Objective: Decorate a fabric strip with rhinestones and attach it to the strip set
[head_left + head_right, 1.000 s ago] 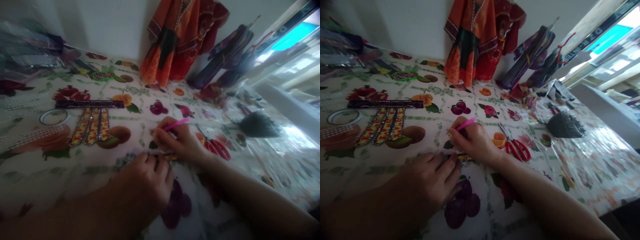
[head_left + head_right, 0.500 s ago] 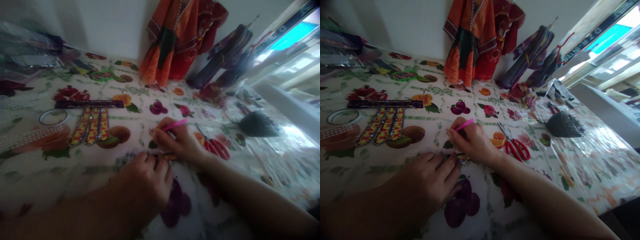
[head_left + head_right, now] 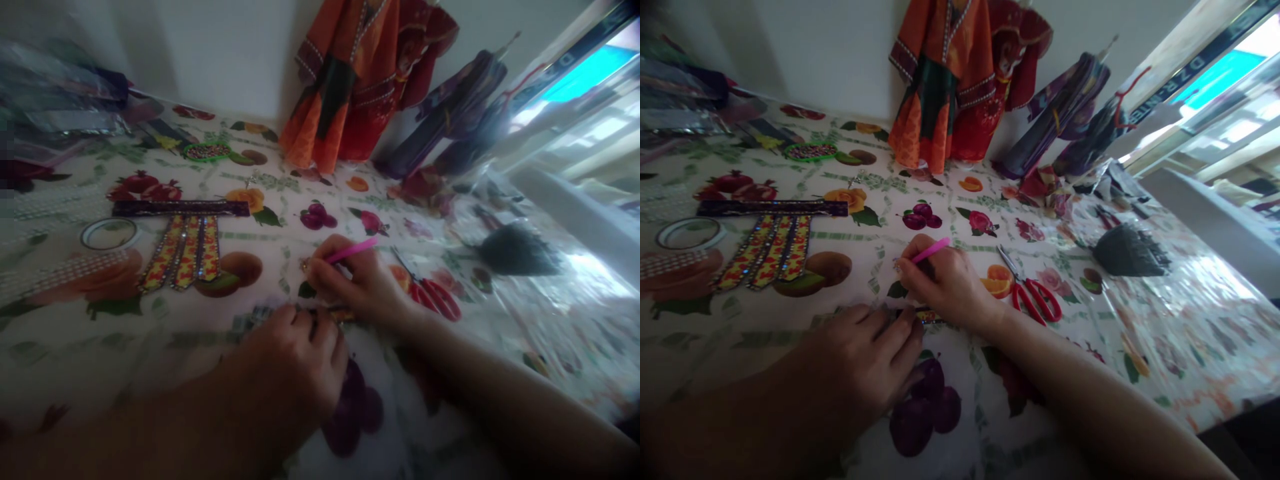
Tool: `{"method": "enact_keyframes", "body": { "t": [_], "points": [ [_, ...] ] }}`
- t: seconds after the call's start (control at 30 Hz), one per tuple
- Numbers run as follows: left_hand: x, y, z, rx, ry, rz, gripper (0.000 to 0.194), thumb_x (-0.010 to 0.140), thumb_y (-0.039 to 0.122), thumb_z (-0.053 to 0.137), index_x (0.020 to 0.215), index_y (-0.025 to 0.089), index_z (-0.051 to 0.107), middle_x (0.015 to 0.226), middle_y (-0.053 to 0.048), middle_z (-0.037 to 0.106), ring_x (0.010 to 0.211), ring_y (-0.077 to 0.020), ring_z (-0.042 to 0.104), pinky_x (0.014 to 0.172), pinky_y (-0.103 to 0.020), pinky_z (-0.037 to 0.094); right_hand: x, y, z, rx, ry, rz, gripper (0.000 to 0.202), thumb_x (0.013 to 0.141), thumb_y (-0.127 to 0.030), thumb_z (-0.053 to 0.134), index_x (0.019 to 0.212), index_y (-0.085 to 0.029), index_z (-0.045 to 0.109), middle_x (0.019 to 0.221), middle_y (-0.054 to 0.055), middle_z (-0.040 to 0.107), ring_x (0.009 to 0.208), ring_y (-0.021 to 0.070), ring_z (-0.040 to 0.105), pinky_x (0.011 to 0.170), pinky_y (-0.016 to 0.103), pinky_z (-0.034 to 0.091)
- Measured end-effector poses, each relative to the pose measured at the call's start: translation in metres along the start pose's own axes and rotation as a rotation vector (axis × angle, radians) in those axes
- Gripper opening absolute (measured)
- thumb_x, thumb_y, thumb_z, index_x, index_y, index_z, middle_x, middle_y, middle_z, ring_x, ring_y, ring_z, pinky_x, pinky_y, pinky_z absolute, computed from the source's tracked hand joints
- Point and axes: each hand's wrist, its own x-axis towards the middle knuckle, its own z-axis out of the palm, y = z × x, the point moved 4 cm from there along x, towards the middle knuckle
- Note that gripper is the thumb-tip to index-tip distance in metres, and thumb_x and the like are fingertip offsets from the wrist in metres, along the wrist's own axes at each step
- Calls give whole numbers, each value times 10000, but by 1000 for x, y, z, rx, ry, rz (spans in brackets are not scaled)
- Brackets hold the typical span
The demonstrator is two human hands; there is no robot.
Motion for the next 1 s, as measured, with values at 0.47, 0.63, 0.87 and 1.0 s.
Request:
{"method": "enact_keyframes", "body": {
  "t": [0.47,0.63,0.87,1.0],
  "points": [
    [-4,1,0,16,-5,6,216,844,153,562,993,100,709,977,-171,724,681,-265,629,582,-384,470,-1,-5,1,-106,28,-58,136,950,-248,542,860,-161,594,719,-1,640,626,102,564,597,240,447],
    [-6,0,3,-1,-15,8,227,881,225,567,1021,97,691,965,-165,710,696,-264,616,563,-378,445,-2,3,1,47,16,30,157,964,-311,546,880,-181,577,738,-3,644,605,101,564,544,232,450],
    [-5,1,4,12,-57,31,231,895,183,532,1048,84,674,1004,-178,700,714,-266,620,571,-376,442,-2,5,0,198,21,80,148,948,-319,591,879,-190,571,716,-13,654,571,101,600,502,217,476],
    [-3,1,0,21,-59,29,228,888,150,517,1033,78,677,980,-178,705,709,-274,628,591,-388,462,-3,2,-3,180,38,59,124,957,-301,577,893,-195,567,713,-20,652,567,100,608,508,220,480]
  ]
}}
